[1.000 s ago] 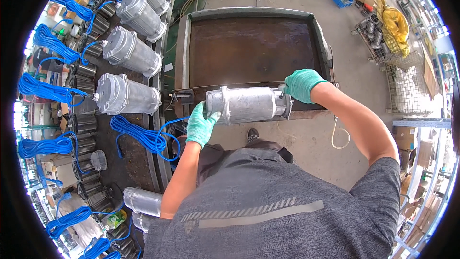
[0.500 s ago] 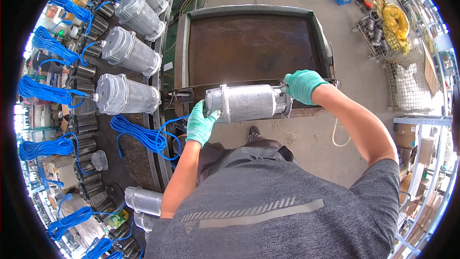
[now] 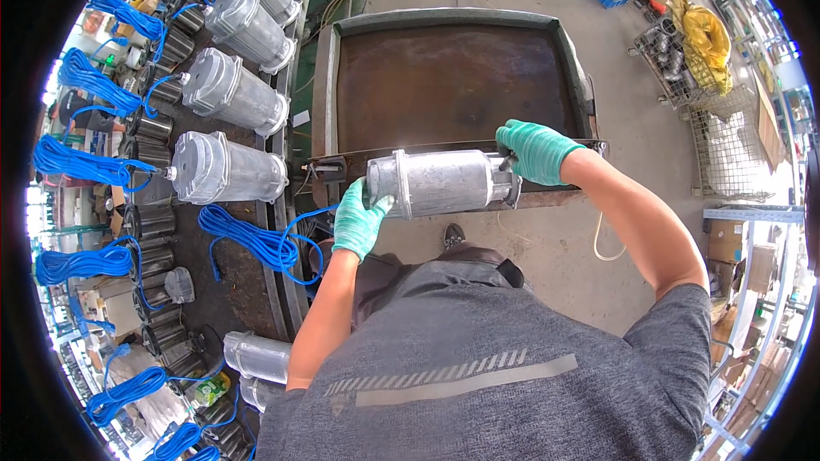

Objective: The person picks up a metal component with attached blue tubing from a row of similar items on a workbench. They lower the metal part into a rectangular tank of dark liquid, hold it submerged for a few seconds, and then lift it back out and return it to its original position on the workbench.

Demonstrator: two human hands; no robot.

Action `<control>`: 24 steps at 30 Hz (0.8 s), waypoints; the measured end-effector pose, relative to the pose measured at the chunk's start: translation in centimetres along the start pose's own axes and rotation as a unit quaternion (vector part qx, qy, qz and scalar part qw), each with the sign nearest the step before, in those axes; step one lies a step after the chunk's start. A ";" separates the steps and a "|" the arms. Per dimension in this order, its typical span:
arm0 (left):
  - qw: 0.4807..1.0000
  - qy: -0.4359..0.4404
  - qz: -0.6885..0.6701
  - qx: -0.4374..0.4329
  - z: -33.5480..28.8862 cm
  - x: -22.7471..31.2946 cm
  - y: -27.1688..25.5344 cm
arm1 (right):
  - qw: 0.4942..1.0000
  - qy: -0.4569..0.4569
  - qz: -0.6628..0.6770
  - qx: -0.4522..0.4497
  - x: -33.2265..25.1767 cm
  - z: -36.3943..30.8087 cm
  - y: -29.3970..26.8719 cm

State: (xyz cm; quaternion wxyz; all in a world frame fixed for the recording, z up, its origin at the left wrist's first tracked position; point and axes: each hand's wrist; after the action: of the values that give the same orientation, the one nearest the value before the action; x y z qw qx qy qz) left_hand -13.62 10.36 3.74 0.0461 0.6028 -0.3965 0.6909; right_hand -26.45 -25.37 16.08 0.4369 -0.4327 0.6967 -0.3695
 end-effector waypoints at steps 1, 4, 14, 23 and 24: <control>1.000 0.001 0.002 0.001 0.0 0.0 0.0 | 1.000 -0.008 -0.019 -0.017 -0.1 0.1 -0.2; 1.000 0.011 0.003 -0.002 0.1 0.3 0.0 | 0.995 -0.043 -0.076 -0.039 -0.2 0.3 -0.6; 1.000 0.020 0.000 0.015 0.0 -1.0 0.0 | 0.985 0.027 0.104 0.135 2.2 -2.5 -3.4; 1.000 -0.011 -0.007 0.014 -0.3 0.8 -0.3 | 0.722 0.380 0.451 0.361 14.4 -12.6 4.3; 1.000 0.003 -0.001 0.015 -0.2 0.8 -0.2 | 0.698 0.400 0.463 0.373 15.5 -13.1 6.6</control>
State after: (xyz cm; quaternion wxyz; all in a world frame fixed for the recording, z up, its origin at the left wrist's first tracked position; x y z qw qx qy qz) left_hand -13.87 10.27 4.53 0.0395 0.6016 -0.3852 0.6986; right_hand -44.20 -35.58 10.25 0.3586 0.3314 0.7229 -0.4889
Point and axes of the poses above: each hand's wrist, its own z-axis towards the middle knuckle, its own y-axis out of the palm, x = y × z, and after that the axes turned 13 degrees about y, right-handed
